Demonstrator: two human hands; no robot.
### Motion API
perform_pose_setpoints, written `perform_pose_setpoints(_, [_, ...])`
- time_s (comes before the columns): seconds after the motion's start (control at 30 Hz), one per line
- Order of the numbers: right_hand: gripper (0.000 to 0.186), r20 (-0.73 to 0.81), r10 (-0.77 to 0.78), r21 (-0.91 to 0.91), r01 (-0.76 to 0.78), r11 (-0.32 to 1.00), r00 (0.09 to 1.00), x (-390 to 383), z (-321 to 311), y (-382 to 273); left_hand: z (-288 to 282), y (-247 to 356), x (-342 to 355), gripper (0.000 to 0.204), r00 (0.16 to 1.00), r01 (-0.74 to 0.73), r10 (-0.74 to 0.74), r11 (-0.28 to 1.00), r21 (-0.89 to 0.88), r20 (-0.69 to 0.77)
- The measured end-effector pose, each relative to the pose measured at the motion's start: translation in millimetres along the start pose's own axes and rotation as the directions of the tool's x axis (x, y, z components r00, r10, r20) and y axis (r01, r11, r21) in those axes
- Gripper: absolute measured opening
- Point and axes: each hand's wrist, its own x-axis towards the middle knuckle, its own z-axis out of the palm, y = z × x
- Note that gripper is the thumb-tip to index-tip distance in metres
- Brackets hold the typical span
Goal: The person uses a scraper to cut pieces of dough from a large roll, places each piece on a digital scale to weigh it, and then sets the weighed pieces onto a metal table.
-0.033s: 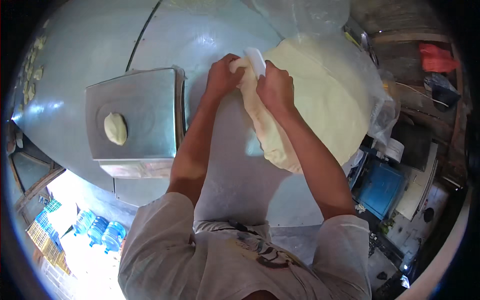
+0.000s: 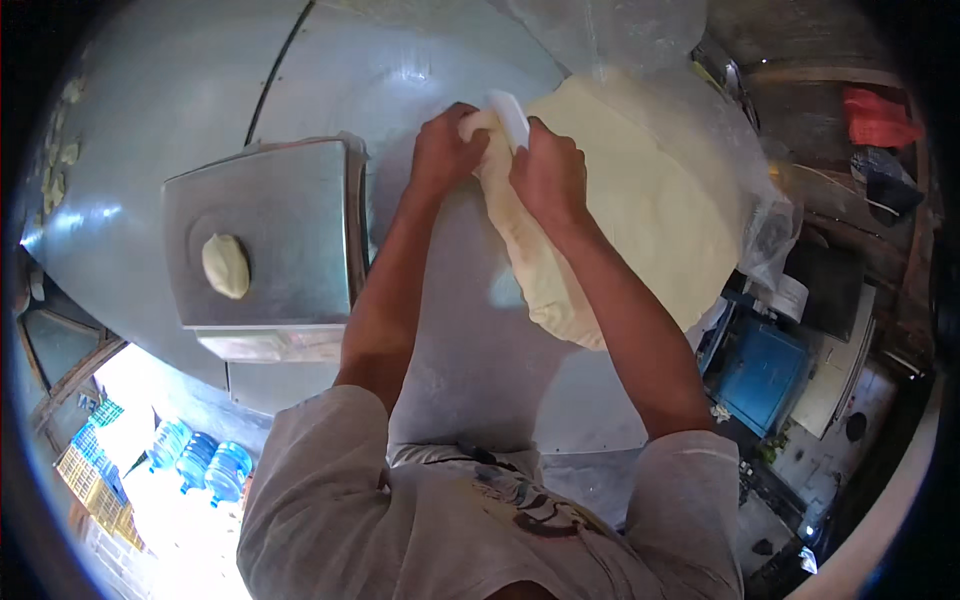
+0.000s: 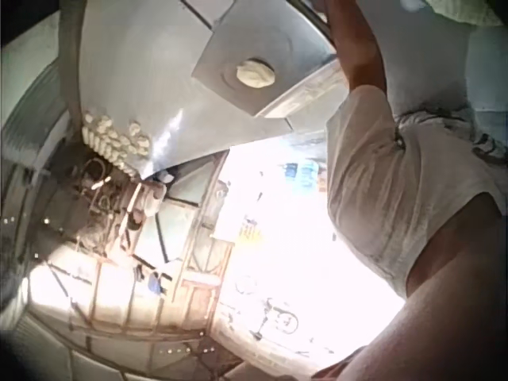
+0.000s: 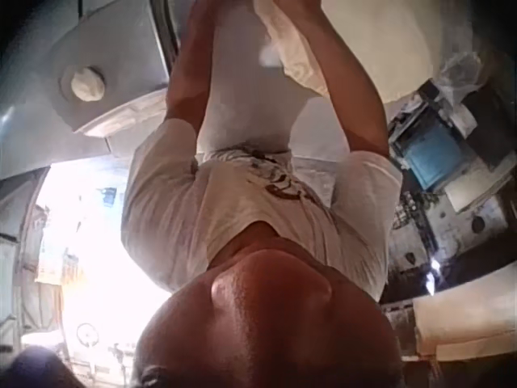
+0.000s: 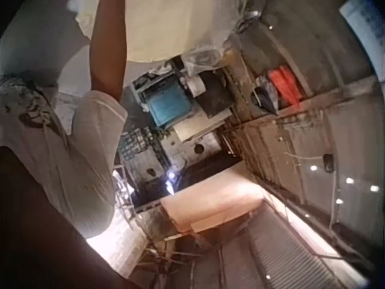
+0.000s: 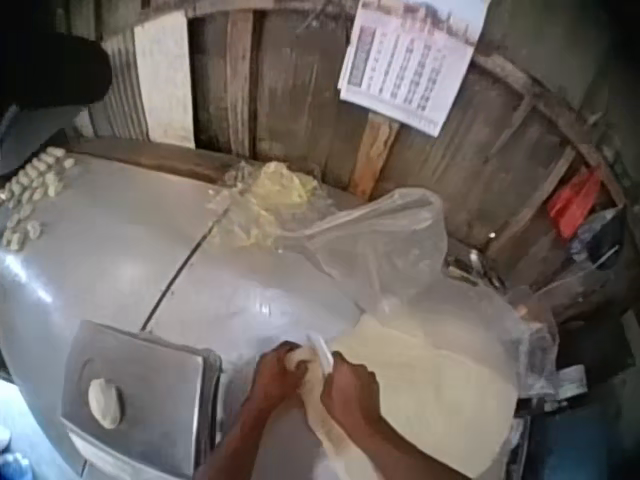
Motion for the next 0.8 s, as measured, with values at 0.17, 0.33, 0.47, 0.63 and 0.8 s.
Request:
perform_pose_setpoints(0.17, [0.019,-0.02,-0.013,-0.015,0.012,1.0,1.0,48,34,-13,12,-8,23,0.035,0.991,0.046,-0.012,0.966,0.254,-0.135])
perform_pose_setpoints(0.33, [0.023,-0.081,-0.063,0.009,0.064,0.998,0.995,88,38,-32,-5,7,30,0.037,0.947,0.254,-0.224,0.961,0.111,-0.228])
perform_pose_setpoints(0.47, [0.03,-0.125,-0.013,0.047,0.019,0.999,0.992,106,49,5,11,13,-33,0.039,0.925,0.231,-0.211,0.973,0.026,-0.315])
perform_pose_setpoints(0.63, [0.029,-0.174,-0.037,0.102,0.055,0.993,0.984,48,8,-1,-34,29,-141,0.084,0.908,0.393,-0.346,0.899,0.192,-0.235])
perform_pose_setpoints(0.8, [0.029,0.032,-0.099,-0.11,0.102,0.989,0.995,-39,-56,-16,-50,63,-132,0.095,0.996,-0.048,0.089,0.611,0.791,-0.007])
